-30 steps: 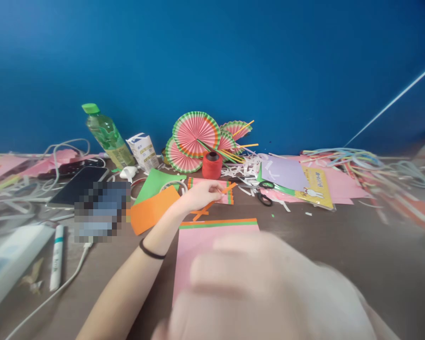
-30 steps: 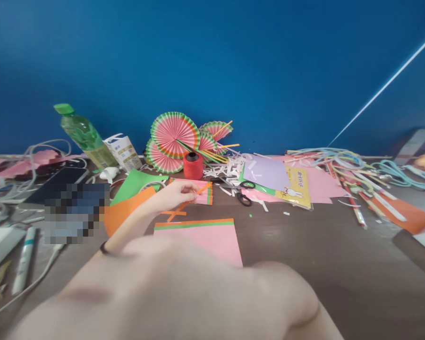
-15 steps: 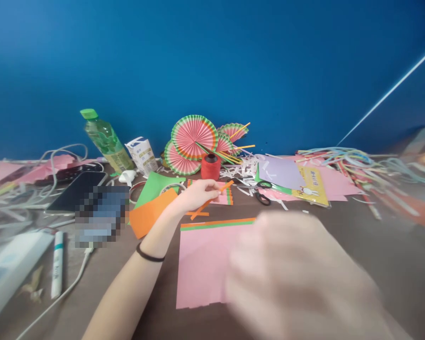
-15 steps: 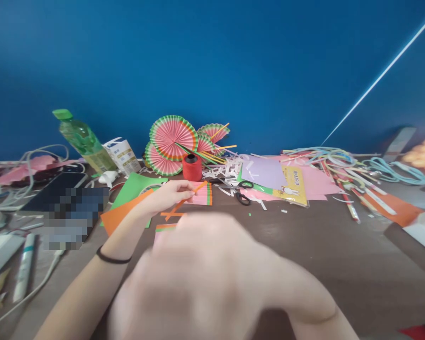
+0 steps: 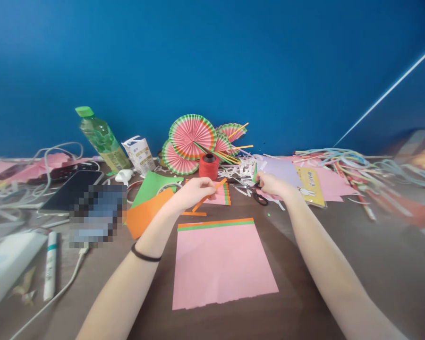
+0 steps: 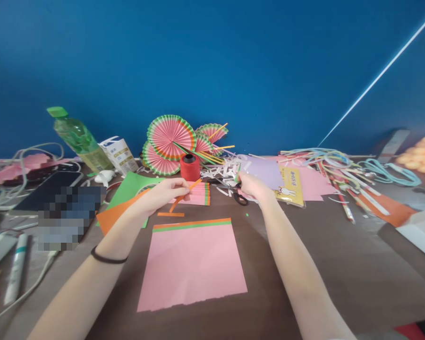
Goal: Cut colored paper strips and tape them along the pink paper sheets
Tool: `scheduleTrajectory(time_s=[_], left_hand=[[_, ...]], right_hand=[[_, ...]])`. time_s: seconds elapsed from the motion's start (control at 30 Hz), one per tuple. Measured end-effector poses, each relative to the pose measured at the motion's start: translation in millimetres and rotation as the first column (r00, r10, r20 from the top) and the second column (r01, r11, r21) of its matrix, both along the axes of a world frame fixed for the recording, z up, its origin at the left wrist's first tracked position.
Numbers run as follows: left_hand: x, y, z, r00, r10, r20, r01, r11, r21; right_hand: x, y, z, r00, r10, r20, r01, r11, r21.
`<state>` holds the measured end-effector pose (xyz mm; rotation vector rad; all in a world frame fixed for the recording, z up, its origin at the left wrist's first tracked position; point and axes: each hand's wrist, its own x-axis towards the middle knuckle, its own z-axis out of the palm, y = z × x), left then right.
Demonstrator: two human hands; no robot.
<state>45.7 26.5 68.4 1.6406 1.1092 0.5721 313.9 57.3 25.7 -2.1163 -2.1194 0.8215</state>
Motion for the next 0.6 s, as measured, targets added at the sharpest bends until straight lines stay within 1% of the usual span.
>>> scheduleTrajectory(time_s=[0.1,0.2,0.23,0.3,0.37,0.43,0.5,0.6], left_hand=[[0.8,0.5,0.5,0.999,0.03,0.022,-0.029,0.998,-0.048],[-1.0,3.6,-2.8,0.996,0.059,0.06,-0.053,0.994,-0.091],[-2.1,5.0,-4.3,0.995,0.069,0.077,-0.061,0.993,-0.104],[-4.7,7.5,-7.0,0.989,0.088,0.122,-0.072,0.989,-0.129],[-7.2,9.3,-8.6,0.981,0.099,0.165,-0.073,0.985,-0.155],[-9.1,10.2,-9.1,0.976,0.11,0.189,-0.077,0.981,-0.176],[-10.4,10.6,-9.1,0.974,0.122,0.191,-0.086,0.979,-0.184],[-11.3,11.1,-8.8,0.973,0.134,0.189,-0.099,0.978,-0.184]], right_hand=[[-4.1,-1.7,4.8,0.998,-0.026,0.06,0.026,1.0,0.012],[-3.7,-6.1,20.4,0.995,-0.016,0.103,0.013,0.999,0.037],[-3.2,-8.2,26.4,0.993,-0.019,0.12,0.011,0.998,0.065],[-2.6,-13.1,36.9,0.988,-0.017,0.152,-0.008,0.986,0.164],[-3.4,-17.5,43.7,0.996,-0.002,0.093,-0.018,0.978,0.209],[-6.0,-21.0,47.2,0.999,0.025,-0.029,-0.019,0.977,0.215],[-9.5,-23.4,49.3,0.985,0.06,-0.161,-0.028,0.981,0.192],[-14.0,-25.9,52.8,0.934,0.103,-0.341,-0.057,0.988,0.14]])
